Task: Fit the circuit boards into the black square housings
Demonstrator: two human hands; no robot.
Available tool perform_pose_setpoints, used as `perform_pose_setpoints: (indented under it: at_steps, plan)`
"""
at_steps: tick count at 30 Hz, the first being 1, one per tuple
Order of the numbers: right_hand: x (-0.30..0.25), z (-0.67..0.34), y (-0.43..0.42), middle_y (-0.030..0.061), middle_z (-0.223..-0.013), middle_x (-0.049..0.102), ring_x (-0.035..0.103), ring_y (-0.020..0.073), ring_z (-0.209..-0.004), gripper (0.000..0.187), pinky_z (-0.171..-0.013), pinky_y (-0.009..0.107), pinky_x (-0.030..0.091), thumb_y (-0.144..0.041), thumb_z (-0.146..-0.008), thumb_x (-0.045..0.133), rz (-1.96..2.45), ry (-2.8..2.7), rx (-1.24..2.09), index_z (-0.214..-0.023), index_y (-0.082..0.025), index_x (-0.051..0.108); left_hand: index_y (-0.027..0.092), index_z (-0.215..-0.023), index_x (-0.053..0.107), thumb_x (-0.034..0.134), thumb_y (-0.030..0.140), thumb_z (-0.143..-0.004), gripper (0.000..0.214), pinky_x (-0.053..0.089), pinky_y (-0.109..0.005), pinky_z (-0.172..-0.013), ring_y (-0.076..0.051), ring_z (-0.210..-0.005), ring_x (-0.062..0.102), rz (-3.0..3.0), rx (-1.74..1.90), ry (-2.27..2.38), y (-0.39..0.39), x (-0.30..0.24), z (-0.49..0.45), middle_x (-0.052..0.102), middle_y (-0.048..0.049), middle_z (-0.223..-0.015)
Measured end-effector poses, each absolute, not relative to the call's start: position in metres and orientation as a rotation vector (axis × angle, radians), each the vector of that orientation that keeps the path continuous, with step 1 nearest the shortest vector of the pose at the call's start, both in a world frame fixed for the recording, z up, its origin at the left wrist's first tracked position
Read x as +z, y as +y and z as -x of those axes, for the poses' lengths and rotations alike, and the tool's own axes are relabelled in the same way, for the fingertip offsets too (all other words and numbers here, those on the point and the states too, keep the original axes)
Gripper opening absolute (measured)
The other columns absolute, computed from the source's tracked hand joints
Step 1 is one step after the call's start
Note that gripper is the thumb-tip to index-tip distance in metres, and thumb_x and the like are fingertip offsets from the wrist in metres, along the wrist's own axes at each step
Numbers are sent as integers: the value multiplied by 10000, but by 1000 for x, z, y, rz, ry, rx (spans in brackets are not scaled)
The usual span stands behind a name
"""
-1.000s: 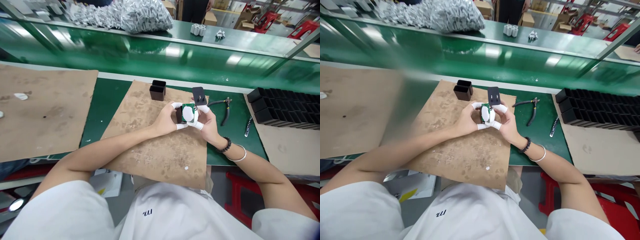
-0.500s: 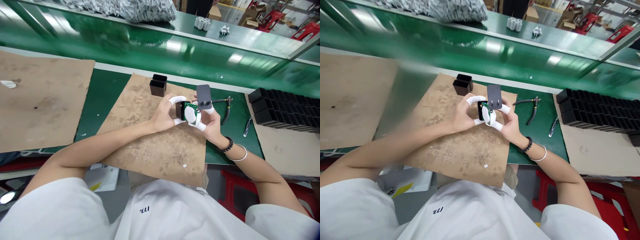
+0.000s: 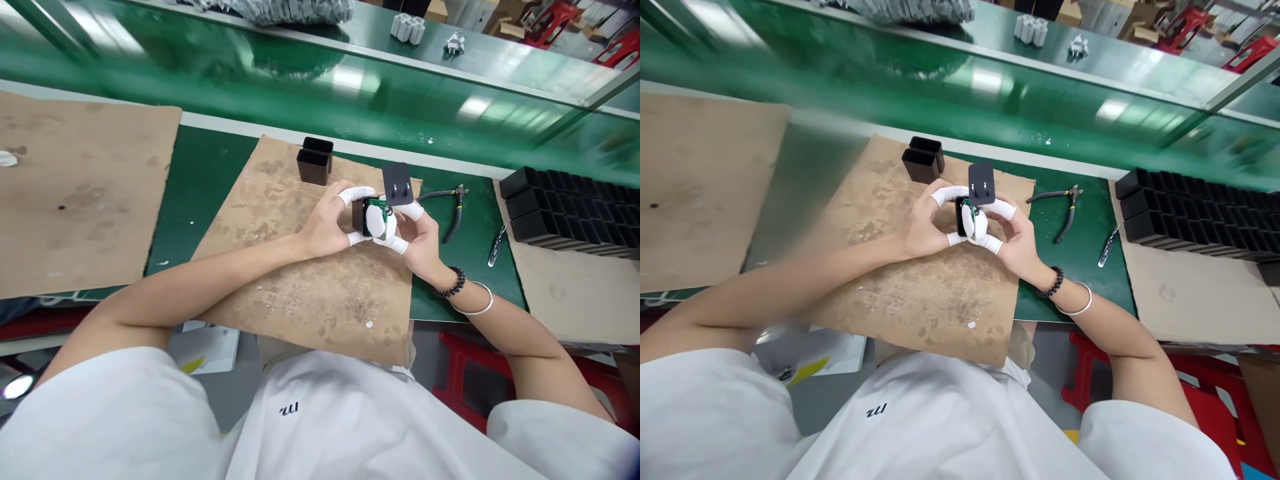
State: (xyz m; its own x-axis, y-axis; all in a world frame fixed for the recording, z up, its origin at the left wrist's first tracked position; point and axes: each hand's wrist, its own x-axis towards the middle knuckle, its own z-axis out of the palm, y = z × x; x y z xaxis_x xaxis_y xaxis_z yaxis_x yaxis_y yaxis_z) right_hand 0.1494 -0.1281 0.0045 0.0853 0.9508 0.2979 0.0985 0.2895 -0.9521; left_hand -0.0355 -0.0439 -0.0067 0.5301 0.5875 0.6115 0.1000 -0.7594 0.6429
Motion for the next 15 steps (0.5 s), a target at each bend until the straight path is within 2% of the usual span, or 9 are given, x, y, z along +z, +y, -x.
perform_pose_setpoints:
  at_steps: [5,15]
  plan:
    - [3,-149,-125,49,-1333,659,605,319,-1276,686,-1097,516,519,-612,-558,928,1020,-1372,839,-1132,-318,694,298,-1288,593,801,365,-756,575,557,-493,-957,-293,-1102,660,-2213,1306,453,-41,-14,34,678,-76,-1178]
    - [2,-151,-126,49,-1315,660,624,299,-1248,662,-1082,494,540,-607,-601,911,1010,-1424,789,-1162,-327,700,306,-1308,582,805,400,-760,599,564,-515,-960,-299,-1113,660,-2225,1275,482,-41,-17,33,682,-75,-1201]
